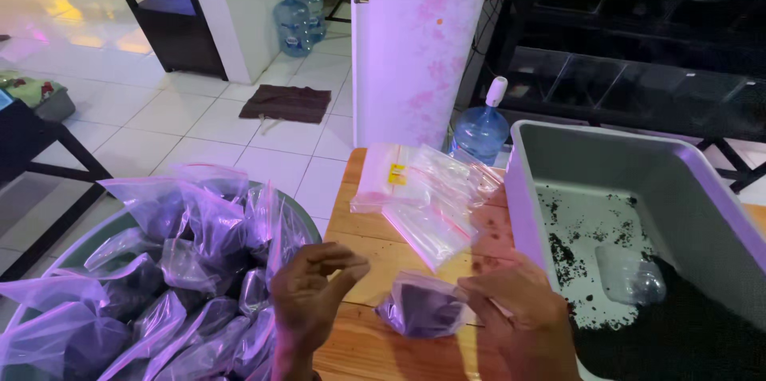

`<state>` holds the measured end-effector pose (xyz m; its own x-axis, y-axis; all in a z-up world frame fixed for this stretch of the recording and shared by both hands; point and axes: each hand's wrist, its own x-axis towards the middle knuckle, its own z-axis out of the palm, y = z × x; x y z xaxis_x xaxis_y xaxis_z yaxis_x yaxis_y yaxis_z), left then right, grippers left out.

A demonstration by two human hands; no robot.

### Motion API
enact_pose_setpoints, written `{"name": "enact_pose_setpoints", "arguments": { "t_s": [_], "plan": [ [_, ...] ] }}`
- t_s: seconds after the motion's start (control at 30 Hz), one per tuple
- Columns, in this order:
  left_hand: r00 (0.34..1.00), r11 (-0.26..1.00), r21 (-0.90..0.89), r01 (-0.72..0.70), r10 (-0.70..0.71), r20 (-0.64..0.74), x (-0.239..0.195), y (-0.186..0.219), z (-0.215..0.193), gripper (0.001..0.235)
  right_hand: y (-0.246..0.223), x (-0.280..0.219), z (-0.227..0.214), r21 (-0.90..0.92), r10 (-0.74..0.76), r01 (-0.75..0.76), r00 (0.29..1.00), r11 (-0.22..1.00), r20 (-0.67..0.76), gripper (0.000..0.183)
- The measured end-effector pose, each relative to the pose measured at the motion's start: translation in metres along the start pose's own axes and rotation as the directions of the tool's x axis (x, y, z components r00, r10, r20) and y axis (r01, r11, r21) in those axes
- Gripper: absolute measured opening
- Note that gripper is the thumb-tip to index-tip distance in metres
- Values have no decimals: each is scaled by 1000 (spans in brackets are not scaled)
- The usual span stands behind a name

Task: The person uses a small plastic cup to scoop black aquarium soil from a grey bin into small plastic bags, then ties the bags closed with rubber bands and places them into a larger green bucket.

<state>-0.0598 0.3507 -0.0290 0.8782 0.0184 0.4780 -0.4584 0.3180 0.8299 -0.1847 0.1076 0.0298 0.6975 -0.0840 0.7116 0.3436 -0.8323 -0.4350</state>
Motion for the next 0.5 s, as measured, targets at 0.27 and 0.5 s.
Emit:
{"name": "enact_pose_setpoints", "arguments": {
  "t_s": [0.27, 0.5],
  "plan": [
    [888, 984, 73, 164, -180, 423, -4, 21, 51, 56, 3, 3, 7, 25, -66, 65, 997, 998, 41, 7],
    [950, 978, 146, 147, -181, 253, -1, 10, 51, 38, 27, -28, -33, -352, 135, -155, 987, 923, -82, 14]
  ]
}}
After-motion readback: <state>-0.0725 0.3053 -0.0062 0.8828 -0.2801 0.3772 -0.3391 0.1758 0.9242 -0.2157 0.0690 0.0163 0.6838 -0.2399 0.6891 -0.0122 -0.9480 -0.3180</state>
